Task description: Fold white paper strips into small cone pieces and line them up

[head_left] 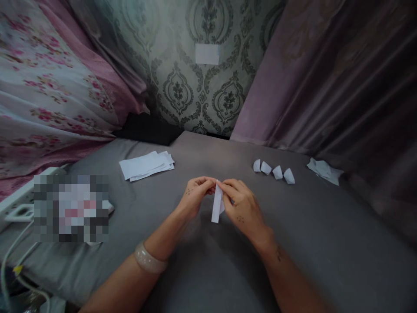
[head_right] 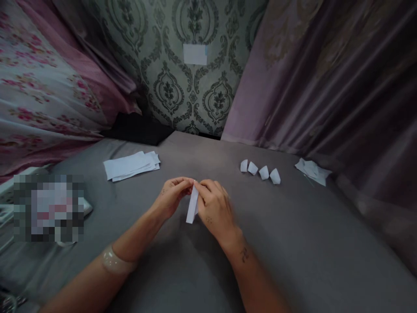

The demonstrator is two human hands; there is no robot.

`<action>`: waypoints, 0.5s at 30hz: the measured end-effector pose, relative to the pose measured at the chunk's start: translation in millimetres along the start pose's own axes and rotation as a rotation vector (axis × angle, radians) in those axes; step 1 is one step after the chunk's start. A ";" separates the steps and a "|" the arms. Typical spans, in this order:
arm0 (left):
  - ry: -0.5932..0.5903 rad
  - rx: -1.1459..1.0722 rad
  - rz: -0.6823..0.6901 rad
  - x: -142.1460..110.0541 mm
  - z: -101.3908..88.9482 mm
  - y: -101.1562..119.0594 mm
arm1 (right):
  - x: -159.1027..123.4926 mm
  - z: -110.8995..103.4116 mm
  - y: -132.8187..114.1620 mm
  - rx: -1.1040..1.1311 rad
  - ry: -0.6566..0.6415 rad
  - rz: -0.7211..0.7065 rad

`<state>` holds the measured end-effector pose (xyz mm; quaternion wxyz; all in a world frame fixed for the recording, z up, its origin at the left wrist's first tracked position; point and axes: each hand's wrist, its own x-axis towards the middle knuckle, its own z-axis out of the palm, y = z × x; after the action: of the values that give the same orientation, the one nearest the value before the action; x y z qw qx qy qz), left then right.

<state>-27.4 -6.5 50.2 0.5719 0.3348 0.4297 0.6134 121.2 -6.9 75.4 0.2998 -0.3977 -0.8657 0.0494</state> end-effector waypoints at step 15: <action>0.132 0.031 -0.197 12.6 -10.9 -22.5 | -9.4 23.4 -20.0 -0.249 -0.171 -0.036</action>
<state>-29.5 3.9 24.3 0.5944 0.2587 0.5068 0.5682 99.6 -23.7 58.3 0.1740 -0.4106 -0.8945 -0.0300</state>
